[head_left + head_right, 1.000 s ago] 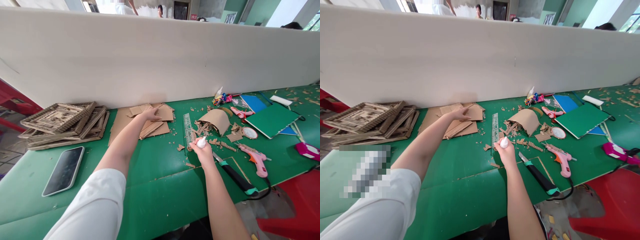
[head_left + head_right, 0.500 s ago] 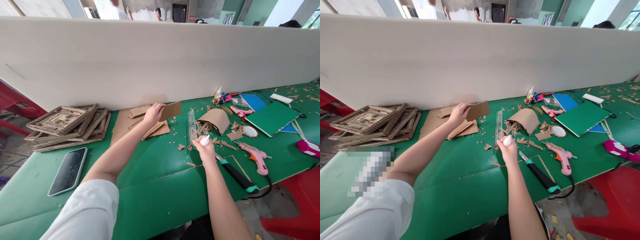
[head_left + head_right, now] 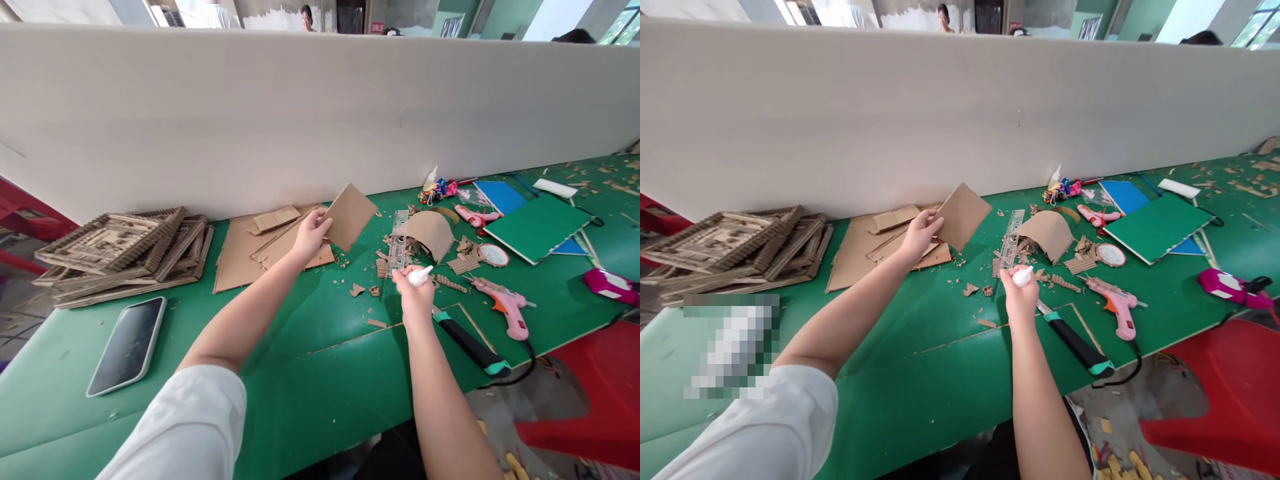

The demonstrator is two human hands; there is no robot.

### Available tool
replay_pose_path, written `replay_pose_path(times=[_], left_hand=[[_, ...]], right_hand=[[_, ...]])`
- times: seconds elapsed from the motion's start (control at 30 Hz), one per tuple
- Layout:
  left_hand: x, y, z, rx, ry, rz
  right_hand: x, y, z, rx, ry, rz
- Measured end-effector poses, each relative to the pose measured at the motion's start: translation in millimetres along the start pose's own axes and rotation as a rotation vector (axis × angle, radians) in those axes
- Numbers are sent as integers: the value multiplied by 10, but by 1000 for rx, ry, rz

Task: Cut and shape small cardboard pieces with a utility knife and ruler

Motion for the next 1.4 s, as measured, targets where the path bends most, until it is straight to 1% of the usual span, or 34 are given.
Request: replay_pose_path(times=[0.07, 0.17, 0.3, 0.37, 0.47, 0.57, 0.63, 0.73, 0.8, 0.87, 0.93, 1.0, 1.07, 1.13, 1.2, 1.27, 1.33, 1.4], left_hand=[[-17, 98, 74, -83, 141, -13], [-46, 332, 151, -166, 322, -35], [-72, 673, 171, -210, 506, -54], [-123, 812, 159, -215, 569, -65], [-286, 1016, 163, -222, 701, -97], [-537, 1284, 239, -193, 774, -172], [-675, 1504, 355, -191, 730, -186], [-786, 1822, 607, -232, 654, -148], [-844, 1974, 771, -235, 595, -159], [-914, 2052, 869, -168, 477, -217], [-986, 2072, 878, -35, 301, -303], [-1034, 2063, 853, 81, 166, -374], [-1074, 2040, 841, 138, 116, -413], [-1125, 2028, 793, 227, 9, -449], [-1157, 2040, 707, 371, -182, -484], [-1152, 2048, 659, 486, -331, -487], [-1130, 2021, 683, 515, -375, -440], [-1098, 1973, 738, 492, -384, -359]], right_hand=[[29, 22, 31, -19, -12, 32], [121, 109, 124, -64, -26, 132], [282, 285, 234, -91, 44, 321], [332, 336, 233, -84, 119, 373], [348, 331, 181, -74, 220, 374], [364, 306, 111, -69, 298, 372], [395, 313, 64, -57, 359, 399], [432, 338, 5, -36, 438, 429], [435, 338, -31, -28, 517, 430], [423, 322, -49, -59, 660, 410], [397, 296, -8, -151, 764, 332], [369, 288, 65, -236, 771, 231], [341, 300, 121, -250, 712, 149], [328, 323, 144, -213, 652, 112], [338, 349, 143, -174, 611, 131], [369, 370, 126, -153, 606, 201], [395, 387, 108, -151, 638, 270], [410, 400, 87, -146, 692, 315]])
Point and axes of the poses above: each hand's wrist, its own y-axis away from the middle knuckle, its own x-axis out of the palm, z = x × y, the point moved 6 cm from there along -y, towards the middle knuckle, and after that the axes turned 4 degrees about -y, right-handed, at the moved point
